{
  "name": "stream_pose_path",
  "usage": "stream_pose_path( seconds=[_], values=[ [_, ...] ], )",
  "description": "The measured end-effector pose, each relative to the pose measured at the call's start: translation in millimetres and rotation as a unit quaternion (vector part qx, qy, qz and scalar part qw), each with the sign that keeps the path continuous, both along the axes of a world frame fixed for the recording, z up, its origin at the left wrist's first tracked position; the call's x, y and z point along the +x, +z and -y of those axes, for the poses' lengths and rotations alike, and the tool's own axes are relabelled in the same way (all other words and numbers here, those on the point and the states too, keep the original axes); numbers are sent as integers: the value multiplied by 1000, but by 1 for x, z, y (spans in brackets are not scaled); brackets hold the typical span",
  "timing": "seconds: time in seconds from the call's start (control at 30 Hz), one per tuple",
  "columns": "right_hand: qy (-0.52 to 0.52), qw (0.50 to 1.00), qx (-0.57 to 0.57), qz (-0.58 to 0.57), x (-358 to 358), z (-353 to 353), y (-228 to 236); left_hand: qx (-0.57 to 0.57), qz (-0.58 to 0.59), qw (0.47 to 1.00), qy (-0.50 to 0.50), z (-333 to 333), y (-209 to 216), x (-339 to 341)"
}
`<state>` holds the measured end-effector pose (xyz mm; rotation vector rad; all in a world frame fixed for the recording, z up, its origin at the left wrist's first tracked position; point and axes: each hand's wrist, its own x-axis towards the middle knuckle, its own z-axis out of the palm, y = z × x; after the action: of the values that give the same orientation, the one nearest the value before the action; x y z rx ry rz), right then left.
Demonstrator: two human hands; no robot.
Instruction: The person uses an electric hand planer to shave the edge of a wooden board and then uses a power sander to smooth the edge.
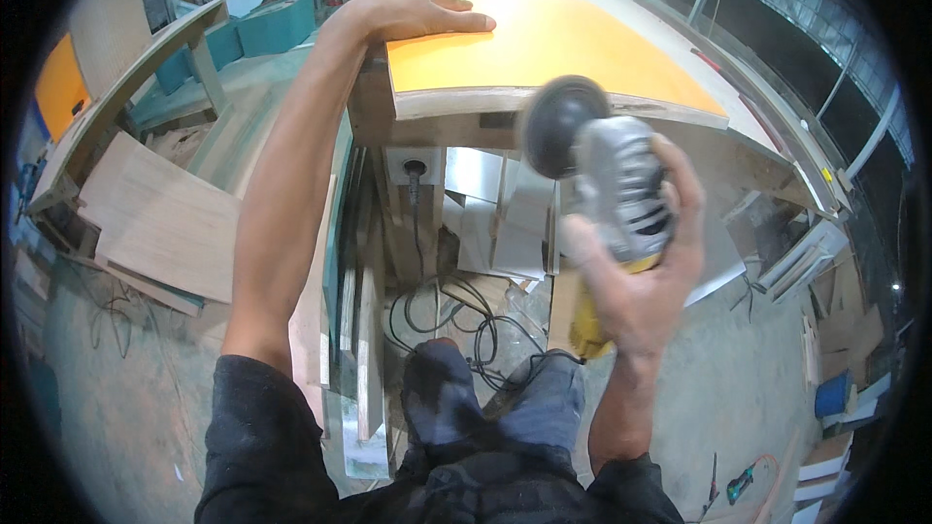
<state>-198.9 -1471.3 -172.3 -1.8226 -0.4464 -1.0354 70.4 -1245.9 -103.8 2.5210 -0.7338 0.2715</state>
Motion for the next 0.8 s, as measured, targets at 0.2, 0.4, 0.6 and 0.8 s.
stream_pose_path(
  seconds=[0.2,0.4,0.6,0.8],
  values=[
    [-11,995,-81,64,2,-30,-4,14,15,1000,7,-4,3,-6],
    [-34,998,49,-18,2,9,0,0,38,999,11,-1,3,-13],
    [26,996,-70,52,5,-52,-9,-36,15,999,-10,-6,-1,-17],
    [-4,1000,-17,9,0,-37,-6,-15,27,999,-10,-7,3,-4]
  ],
)
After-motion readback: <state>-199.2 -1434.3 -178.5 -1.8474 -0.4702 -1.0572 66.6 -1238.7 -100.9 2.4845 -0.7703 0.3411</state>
